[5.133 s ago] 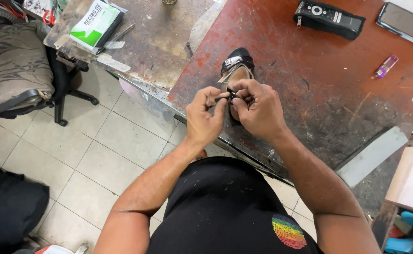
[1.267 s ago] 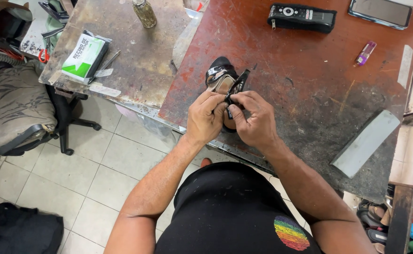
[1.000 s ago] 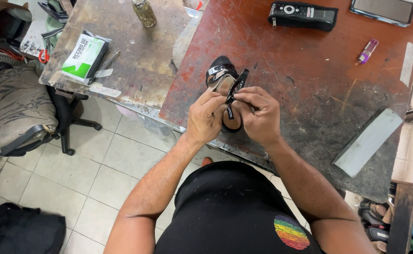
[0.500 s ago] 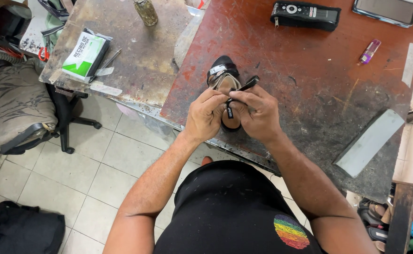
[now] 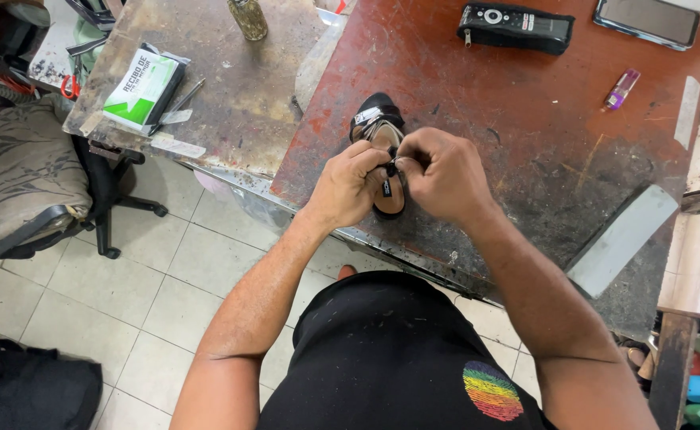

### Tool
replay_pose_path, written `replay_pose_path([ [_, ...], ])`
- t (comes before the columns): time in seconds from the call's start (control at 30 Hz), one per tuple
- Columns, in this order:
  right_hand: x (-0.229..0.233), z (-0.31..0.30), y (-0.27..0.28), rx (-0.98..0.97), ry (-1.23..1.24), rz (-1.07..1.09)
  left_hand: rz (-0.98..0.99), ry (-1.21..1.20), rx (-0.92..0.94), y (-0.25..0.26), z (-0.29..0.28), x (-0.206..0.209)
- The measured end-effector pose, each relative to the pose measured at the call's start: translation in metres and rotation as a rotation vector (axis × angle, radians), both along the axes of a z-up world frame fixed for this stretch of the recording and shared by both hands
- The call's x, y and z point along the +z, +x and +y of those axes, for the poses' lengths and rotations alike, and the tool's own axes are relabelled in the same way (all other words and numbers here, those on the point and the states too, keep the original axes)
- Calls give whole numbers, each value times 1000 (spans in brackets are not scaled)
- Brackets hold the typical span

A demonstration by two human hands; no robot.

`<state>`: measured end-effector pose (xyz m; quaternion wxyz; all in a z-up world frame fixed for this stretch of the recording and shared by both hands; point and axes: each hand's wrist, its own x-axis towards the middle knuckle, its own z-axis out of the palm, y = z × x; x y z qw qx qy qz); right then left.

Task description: Repairing a black high-heeled sandal by adjusting its straps and stitching them using an industrial sewing machine.

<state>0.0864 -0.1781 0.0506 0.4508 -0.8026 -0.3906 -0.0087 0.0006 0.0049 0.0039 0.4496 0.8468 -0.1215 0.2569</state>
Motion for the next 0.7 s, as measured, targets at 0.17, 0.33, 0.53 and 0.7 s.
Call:
replay_pose_path([
  [0.17, -7, -6, 24, 197, 36, 211, 79, -101, -92, 7, 12, -14],
  [0.33, -12, -7, 32, 150, -167, 3, 181, -198, -144, 12, 19, -16],
  [0.53, 0, -10, 38, 197, -113, -415, 218, -202, -145, 14, 25, -18],
  [0.7, 7, -23, 59, 367, -189, 15, 236, -125, -71, 7, 23, -9],
])
